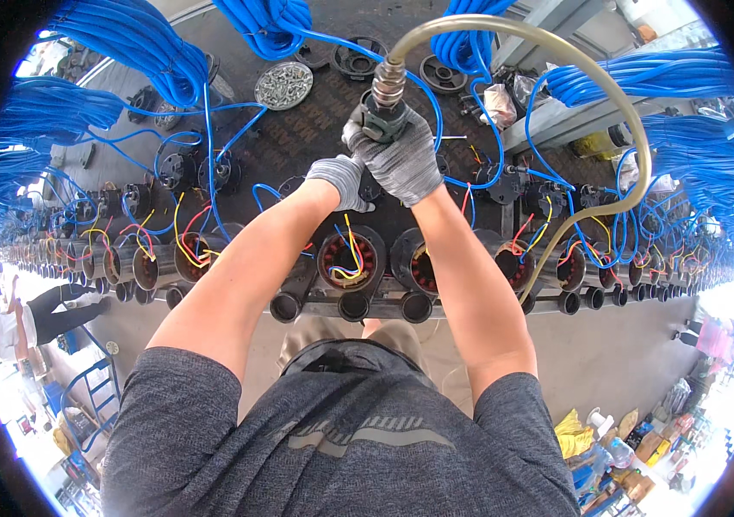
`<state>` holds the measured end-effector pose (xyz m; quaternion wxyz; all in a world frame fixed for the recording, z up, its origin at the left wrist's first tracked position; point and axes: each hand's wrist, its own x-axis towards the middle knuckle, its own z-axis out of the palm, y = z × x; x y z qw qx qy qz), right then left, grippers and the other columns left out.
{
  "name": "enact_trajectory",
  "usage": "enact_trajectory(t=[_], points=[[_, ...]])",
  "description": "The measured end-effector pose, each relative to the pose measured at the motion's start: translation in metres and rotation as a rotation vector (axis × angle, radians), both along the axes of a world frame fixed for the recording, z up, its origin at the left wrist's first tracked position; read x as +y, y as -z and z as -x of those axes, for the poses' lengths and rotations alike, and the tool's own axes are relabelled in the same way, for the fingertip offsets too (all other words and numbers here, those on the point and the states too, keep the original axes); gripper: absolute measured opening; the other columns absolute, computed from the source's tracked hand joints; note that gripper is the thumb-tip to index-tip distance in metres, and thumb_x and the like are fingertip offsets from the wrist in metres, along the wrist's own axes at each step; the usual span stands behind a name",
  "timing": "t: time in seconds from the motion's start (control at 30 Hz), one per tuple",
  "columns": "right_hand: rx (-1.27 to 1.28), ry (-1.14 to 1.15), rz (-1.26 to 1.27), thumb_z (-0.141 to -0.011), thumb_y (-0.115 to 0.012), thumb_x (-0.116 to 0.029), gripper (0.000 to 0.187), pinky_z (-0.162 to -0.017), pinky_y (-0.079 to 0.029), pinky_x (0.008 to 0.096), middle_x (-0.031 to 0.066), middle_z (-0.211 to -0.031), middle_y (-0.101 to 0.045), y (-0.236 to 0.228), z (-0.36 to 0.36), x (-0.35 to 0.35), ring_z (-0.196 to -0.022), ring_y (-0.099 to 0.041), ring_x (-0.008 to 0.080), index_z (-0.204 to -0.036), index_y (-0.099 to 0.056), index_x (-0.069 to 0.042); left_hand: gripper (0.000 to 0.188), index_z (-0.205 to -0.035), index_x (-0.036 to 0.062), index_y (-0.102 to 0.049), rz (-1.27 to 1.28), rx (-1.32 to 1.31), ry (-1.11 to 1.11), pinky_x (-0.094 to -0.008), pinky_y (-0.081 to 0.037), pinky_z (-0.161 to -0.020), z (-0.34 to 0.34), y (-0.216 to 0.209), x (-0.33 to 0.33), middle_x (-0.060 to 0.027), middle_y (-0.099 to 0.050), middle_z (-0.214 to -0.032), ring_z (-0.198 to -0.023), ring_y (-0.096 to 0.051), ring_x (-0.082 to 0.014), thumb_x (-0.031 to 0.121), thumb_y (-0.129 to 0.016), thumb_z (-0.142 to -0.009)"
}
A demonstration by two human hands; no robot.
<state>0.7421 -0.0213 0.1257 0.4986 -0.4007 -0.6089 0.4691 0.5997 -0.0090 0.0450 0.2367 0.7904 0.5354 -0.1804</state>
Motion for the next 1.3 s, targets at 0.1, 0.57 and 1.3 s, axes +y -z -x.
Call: enact_trajectory(t=[0.1,0.57,1.3], points=[[0.117,-0.254,0.053,-0.087,-0.070,0.001,0.025,-0.082,-0.058,0.0312,0.0085,-0.102,-0.073,-0.008,-0.007,0.013,-0.093,-0.071,0.0166,-0.111,-0.065,-0.002,0.096,-0.137,0.0081,-0.046,0.015,-0.003,0.014,-0.0466,-0.055,-0.094,0.000,-0.003,0.000,-0.0171,-0.065,-0.128,-0.117,-0.065,-0.0343,0.059,-0.087,-0.066],[0.145,-0.132,-0.011,-0.085,-0.069,0.004,0.024,-0.074,-0.054,0.0322,0.0055,-0.092,-0.064,0.000,-0.006,-0.008,-0.083,-0.063,0.0152,-0.106,-0.060,-0.004,0.105,-0.146,0.0059,-0.041,-0.014,0.008,0.018,-0.0455,-0.055,-0.093,-0.001,0.002,0.000,-0.0194,-0.064,-0.128,-0.115,-0.065,-0.0351,0.059,-0.085,-0.067],[0.232,-0.320,0.126,-0.085,-0.072,0.000,0.027,-0.080,-0.057,0.0307,0.0046,-0.096,-0.072,-0.005,0.004,0.039,-0.091,-0.068,0.0139,-0.111,-0.066,-0.003,0.107,-0.146,0.0014,-0.041,0.039,0.026,0.000,-0.0452,-0.055,-0.095,-0.001,-0.007,0.001,-0.0217,-0.065,-0.123,-0.116,-0.064,-0.0359,0.060,-0.084,-0.067]])
